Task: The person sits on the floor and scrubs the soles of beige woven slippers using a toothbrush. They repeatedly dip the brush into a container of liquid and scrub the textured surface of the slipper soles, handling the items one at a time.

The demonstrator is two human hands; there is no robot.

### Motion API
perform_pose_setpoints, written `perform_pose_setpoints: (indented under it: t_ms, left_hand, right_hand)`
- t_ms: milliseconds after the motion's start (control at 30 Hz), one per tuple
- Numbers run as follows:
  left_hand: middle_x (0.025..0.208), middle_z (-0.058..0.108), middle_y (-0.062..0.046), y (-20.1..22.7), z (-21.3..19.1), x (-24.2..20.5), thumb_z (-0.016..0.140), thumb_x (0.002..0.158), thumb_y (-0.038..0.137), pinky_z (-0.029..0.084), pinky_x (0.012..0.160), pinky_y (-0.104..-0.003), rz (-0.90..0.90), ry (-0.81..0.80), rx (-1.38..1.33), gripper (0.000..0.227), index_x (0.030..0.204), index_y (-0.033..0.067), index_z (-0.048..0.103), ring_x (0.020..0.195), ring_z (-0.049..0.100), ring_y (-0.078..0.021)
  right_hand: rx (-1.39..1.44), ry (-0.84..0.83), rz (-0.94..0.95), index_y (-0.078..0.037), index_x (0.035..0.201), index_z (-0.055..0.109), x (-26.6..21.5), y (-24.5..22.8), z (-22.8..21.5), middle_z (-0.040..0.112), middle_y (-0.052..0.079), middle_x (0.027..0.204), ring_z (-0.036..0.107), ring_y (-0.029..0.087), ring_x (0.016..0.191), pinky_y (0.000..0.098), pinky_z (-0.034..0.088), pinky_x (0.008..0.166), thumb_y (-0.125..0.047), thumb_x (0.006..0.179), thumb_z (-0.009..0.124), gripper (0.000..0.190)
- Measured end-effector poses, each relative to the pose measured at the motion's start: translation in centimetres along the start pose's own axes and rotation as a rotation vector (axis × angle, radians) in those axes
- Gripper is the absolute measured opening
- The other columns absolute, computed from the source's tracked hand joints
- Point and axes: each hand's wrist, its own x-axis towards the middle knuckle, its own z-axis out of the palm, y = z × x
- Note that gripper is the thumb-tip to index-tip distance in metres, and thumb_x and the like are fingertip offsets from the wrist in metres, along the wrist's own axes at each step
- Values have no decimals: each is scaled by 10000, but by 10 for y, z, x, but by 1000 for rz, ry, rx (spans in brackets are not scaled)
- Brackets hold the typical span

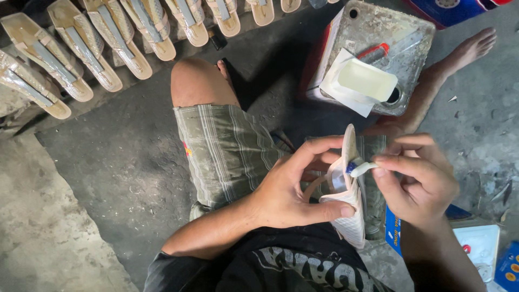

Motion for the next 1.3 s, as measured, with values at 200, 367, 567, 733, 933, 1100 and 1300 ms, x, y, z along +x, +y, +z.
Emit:
perform_pose_setpoints:
  t_ms: [200,367,567,733,933,1100,1300]
  left_hand:
    - [1280,668,-79,4,-1,-2,874,909,103,502,1151,-326,-25,-43,-151,897,1606,48,313,1217,631,-146]
    - [1277,675,-81,5,-3,0,874,897,102,517,1133,-338,-52,-56,-160,906,1605,48,310,1230,653,-156]
    - [1282,671,-95,-1,-1,0,870,889,107,537,1163,-380,-96,-74,-224,929,1615,52,295,1219,665,-175]
    - [1344,630,-99,-33,-8,4,800,938,110,499,1147,-366,-76,-7,-307,799,1581,79,327,1292,611,-177]
    - [1245,616,-127,-77,-39,15,640,1016,266,529,979,-364,-226,207,-579,520,1443,54,433,1132,625,-200]
    - [1222,641,-102,-84,-49,14,567,1020,363,556,962,-366,-384,287,-699,476,1394,94,445,1112,661,-185]
    - [1168,651,-29,-83,-48,19,583,1083,281,522,927,-292,-292,251,-497,339,1350,76,543,1061,621,-113]
  right_hand:
    - [-26,-74,-101,-68,1039,688,13,2,-14,644,169,1103,686,189,916,273,561,742,31,883,780,207]
    - [-84,-162,-83,-96,993,755,22,10,-32,670,149,1053,652,133,746,221,490,617,7,823,825,210]
    - [-89,-319,-183,-87,977,762,43,21,-51,671,158,1005,647,144,744,234,491,599,-20,801,809,194]
    - [369,-389,-51,-90,1009,727,63,37,-56,720,110,1037,662,105,748,209,510,618,-95,839,760,173]
    - [-560,-142,192,-104,1206,735,61,81,-21,737,117,1150,727,261,924,380,570,804,-144,1080,730,133]
    - [-870,-121,92,-180,1069,734,63,110,11,730,63,1063,719,291,948,446,558,776,-233,1041,694,71]
    - [-939,-107,105,-195,1052,746,51,107,6,729,51,1031,713,282,891,436,551,765,-261,1071,687,91]
